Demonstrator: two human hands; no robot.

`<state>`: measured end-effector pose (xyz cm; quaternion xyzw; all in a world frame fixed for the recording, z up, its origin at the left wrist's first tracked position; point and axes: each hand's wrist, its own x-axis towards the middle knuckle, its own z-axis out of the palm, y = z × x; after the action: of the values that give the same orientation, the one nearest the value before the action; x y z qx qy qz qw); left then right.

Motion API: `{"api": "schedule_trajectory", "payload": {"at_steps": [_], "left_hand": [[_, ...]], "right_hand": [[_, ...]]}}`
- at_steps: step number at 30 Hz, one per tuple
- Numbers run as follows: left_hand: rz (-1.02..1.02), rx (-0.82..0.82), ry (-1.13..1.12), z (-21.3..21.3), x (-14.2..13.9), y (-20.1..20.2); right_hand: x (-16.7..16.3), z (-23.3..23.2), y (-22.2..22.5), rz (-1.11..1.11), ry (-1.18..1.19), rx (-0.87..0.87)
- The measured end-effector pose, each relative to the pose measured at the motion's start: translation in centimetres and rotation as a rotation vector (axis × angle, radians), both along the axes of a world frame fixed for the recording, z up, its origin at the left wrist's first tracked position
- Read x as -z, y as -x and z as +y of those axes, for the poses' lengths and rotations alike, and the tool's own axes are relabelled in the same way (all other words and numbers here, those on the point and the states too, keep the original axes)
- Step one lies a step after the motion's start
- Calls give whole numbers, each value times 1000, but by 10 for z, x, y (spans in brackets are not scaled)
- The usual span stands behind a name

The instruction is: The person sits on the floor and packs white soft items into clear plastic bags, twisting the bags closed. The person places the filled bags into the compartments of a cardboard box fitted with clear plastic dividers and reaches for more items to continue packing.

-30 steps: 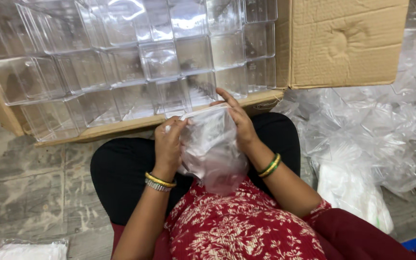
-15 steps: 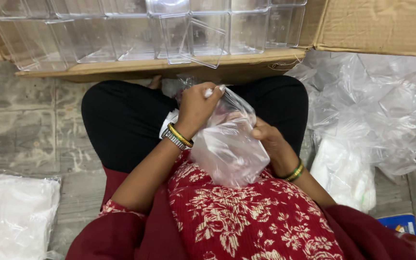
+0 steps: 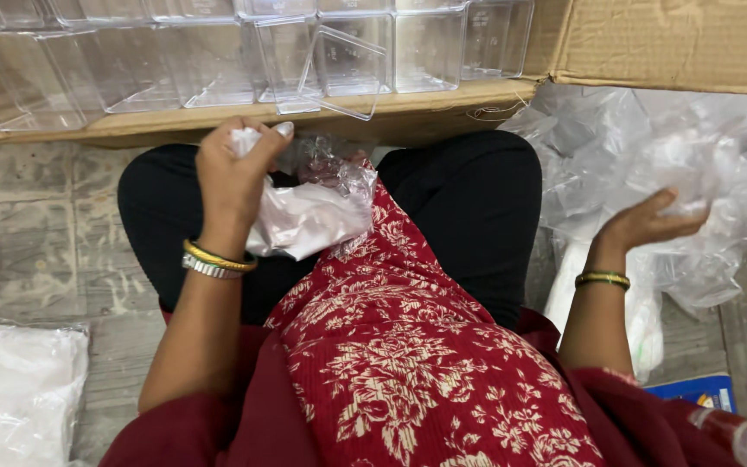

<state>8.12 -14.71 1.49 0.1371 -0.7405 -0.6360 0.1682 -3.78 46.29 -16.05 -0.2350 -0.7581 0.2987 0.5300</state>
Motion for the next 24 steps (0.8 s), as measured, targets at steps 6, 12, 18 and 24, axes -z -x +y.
{"api": "schedule_trajectory", "payload": {"at_steps": [6,12,18,24], "left_hand": [[-55,-86,62,-12,-5,2],[31,-100,8,-27,1,5],[115,-112,277,-35,-10,51],[-65,-75,535,-7,6,99]], "right_hand": [[-16,-25,42,-216,-177,89],[-90,-94,26,-420,9,109],[-121,-266,1,-218,-178,-1058],[-135,-381,11,-209,-633,-1379]]}}
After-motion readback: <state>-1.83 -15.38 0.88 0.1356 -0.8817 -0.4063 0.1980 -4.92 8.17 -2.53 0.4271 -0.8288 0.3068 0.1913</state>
